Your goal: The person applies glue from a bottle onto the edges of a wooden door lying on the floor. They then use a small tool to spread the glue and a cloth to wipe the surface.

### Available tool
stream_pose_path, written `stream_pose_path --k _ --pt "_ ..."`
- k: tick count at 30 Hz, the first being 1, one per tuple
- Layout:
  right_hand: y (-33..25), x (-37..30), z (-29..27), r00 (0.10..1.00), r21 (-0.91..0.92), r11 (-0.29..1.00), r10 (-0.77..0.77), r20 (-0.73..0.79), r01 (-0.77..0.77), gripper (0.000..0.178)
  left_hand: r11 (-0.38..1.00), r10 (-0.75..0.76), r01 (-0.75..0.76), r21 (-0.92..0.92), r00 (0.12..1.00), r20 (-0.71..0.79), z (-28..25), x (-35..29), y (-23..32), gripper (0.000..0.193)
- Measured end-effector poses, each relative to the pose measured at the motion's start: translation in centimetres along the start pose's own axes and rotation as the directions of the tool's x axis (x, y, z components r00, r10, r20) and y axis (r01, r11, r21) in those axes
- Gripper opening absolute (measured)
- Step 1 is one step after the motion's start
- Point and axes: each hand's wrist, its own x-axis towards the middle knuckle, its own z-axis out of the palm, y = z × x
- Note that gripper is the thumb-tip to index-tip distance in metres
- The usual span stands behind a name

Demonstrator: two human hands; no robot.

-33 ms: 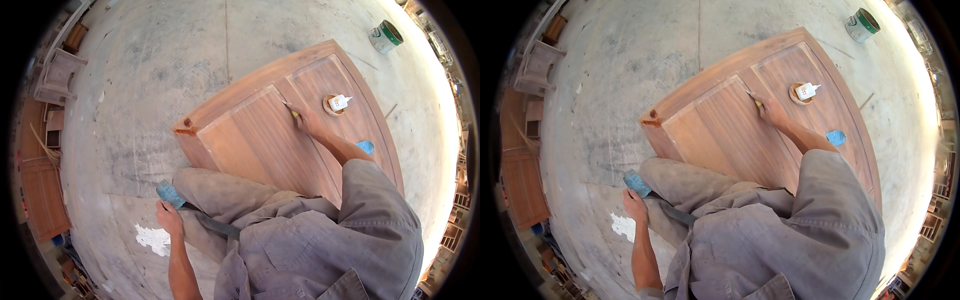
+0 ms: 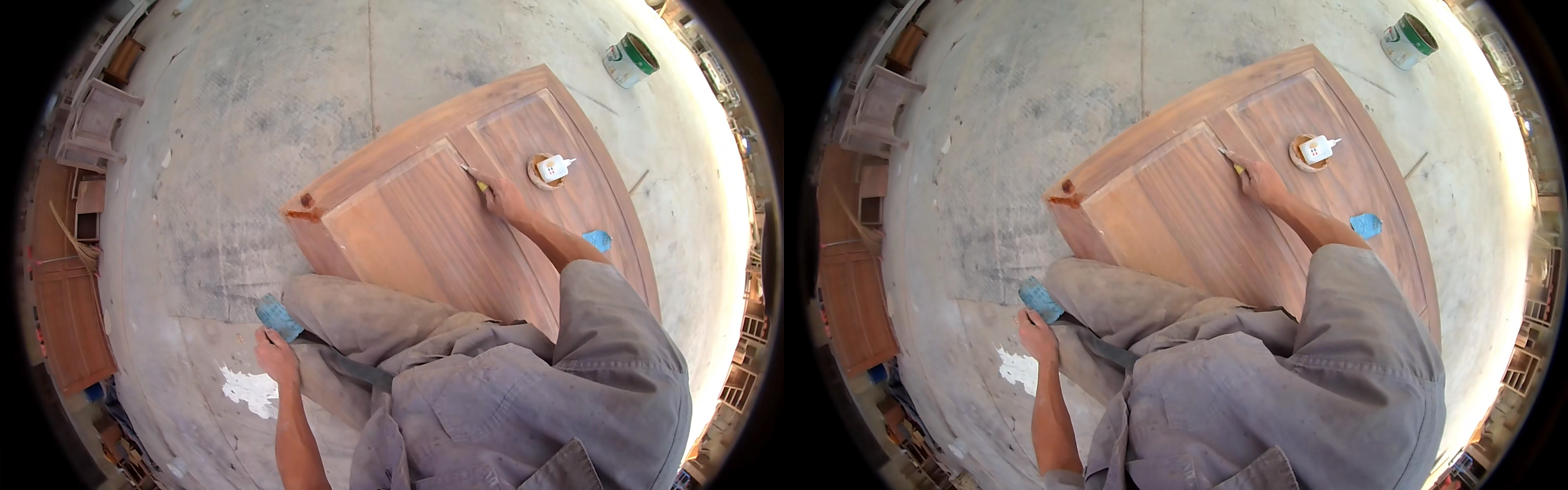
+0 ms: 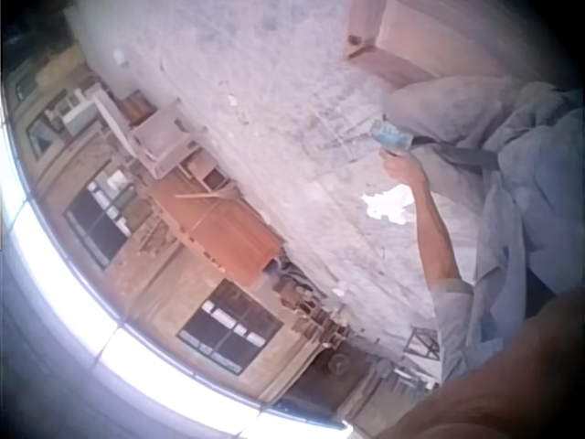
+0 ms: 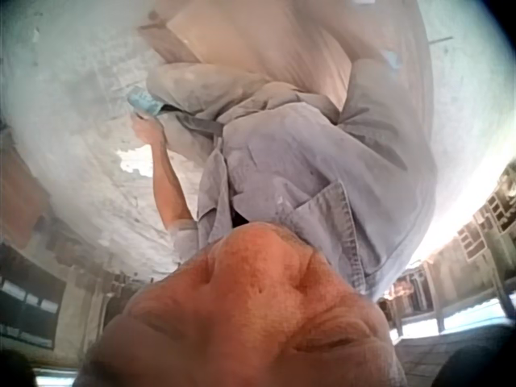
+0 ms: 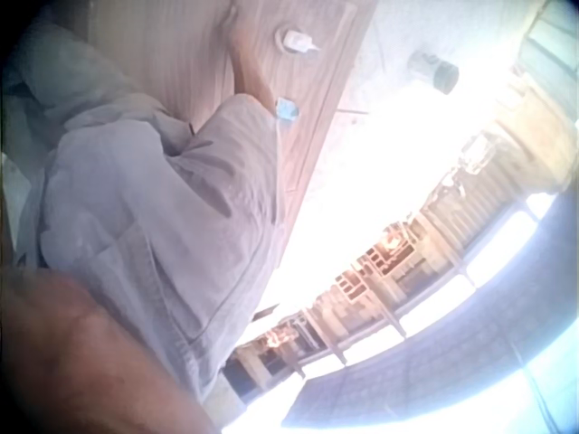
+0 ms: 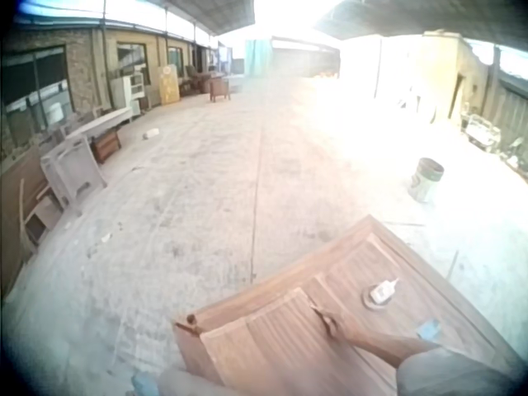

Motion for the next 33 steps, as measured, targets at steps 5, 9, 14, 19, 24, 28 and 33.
stream_pose_path --k 5,9,14,19,24,28,33 --pt "0.4 0.2 -0.4 0.999 -0.011 0.999 -0.030 -0.017 0.030 0.052 1.000 -0.007 0.006 0.024 1.000 0.025 0.0 0.0 1.1 0.028" --pt "0.7 0.5 -0.4 0.999 -0.024 0.999 -0.042 -0.022 0.041 0.053 0.999 -0.028 0.027 0.017 1.000 0.012 0.2 -0.2 1.2 0.028" --pt "-0.3 1.0 0.5 1.000 -0.109 0.994 0.008 0.012 -0.006 0.053 0.998 -0.054 0.053 0.046 0.998 0.029 0.0 -0.1 0.8 0.025" --pt "-7.9 -2.5 5.6 0.960 -0.095 0.981 -0.143 0.239 0.170 0.060 0.998 -0.004 0.002 0.063 1.000 0.023 -0.7 0.5 1.8 0.025" --pt "-17.7 -0.9 14.5 0.891 -0.086 0.950 -0.248 0.380 0.301 0.066 0.998 -0.034 0.035 0.048 0.999 -0.013 -1.0 0.2 2.1 0.017" --pt "-21.4 1.1 17.0 0.899 -0.070 0.957 -0.239 0.367 0.283 0.061 0.998 -0.051 0.051 0.041 0.999 0.004 -0.7 0.2 1.9 0.017" --pt "-22.4 1.1 17.7 0.906 -0.131 0.956 -0.197 0.376 0.263 0.057 0.998 -0.057 0.057 0.019 0.998 0.003 -0.7 0.3 1.6 0.017"
